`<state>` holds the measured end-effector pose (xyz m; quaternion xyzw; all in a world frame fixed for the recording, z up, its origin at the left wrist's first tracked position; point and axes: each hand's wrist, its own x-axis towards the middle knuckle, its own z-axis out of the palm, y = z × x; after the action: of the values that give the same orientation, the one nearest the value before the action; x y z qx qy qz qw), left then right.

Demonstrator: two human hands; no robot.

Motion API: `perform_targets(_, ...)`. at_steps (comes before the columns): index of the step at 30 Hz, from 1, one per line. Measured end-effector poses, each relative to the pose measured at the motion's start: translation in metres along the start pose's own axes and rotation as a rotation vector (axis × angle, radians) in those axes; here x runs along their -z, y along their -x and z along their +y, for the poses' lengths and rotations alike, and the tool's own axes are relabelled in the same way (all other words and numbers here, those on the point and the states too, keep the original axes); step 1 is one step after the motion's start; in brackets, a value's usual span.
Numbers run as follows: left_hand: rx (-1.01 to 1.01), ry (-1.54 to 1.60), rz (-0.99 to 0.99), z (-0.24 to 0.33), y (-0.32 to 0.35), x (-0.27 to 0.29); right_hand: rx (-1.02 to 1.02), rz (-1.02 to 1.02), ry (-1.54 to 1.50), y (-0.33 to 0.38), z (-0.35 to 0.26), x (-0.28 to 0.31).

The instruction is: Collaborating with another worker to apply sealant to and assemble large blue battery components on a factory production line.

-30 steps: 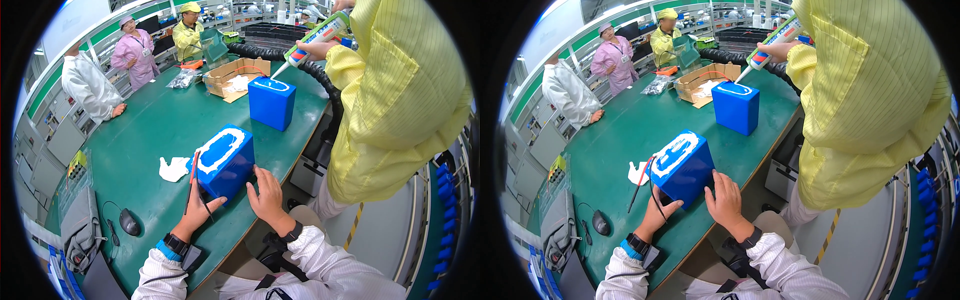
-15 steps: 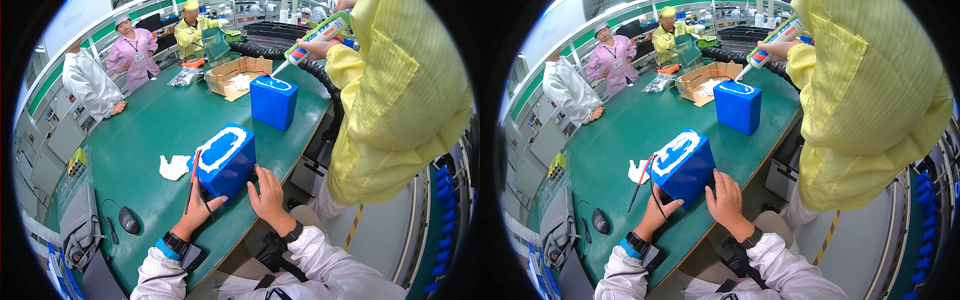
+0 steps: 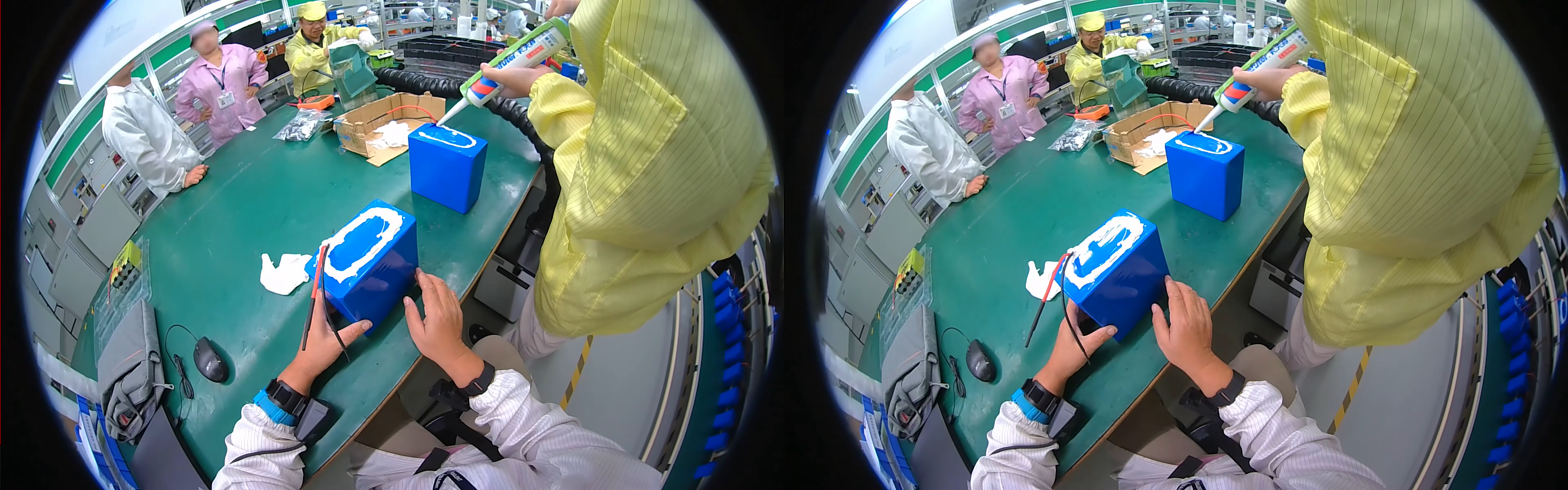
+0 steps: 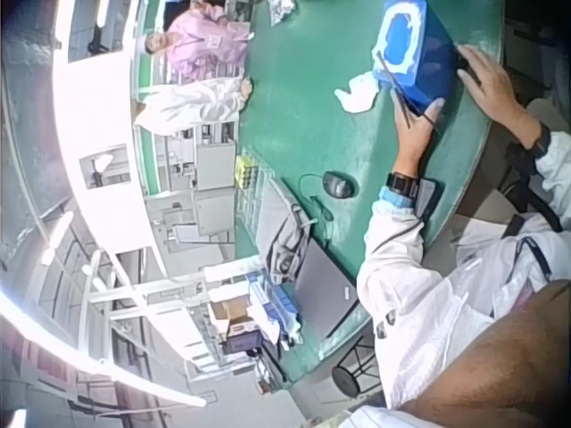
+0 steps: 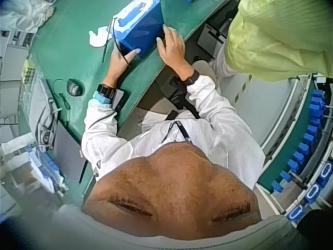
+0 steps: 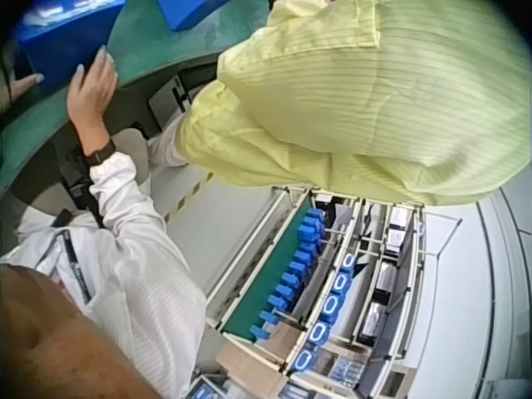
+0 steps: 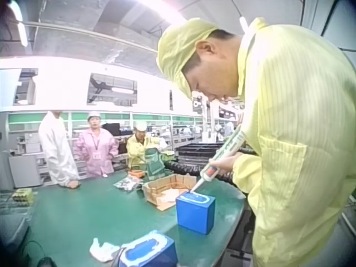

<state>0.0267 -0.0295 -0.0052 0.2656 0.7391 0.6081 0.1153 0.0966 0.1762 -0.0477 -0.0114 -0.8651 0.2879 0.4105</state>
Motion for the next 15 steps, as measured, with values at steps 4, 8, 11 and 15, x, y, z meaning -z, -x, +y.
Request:
perform_targets(4, 0.001, 0.006, -0.006, 0.0002, -0.001, -0.0011, -0.001, 0.0, 0.0, 0.0004, 0.0009, 0.0007)
perform_targets(8, 0.007, 0.003, -0.008, 0.0022, -0.0004, -0.0003, -0.004, -0.005, -0.004, -0.0004, -0.0001, 0.0013)
perform_targets(11, -0.003, 0.004, 0.0, -0.0002, -0.0007, 0.0001, -0.008, -0.01, -0.003, -0.001, -0.0008, 0.0015)
perform_targets(15, 0.017, -0.002, 0.001, 0.0, -0.0011, -0.0003, -0.008, -0.01, -0.004, -0.0013, -0.0005, 0.0025)
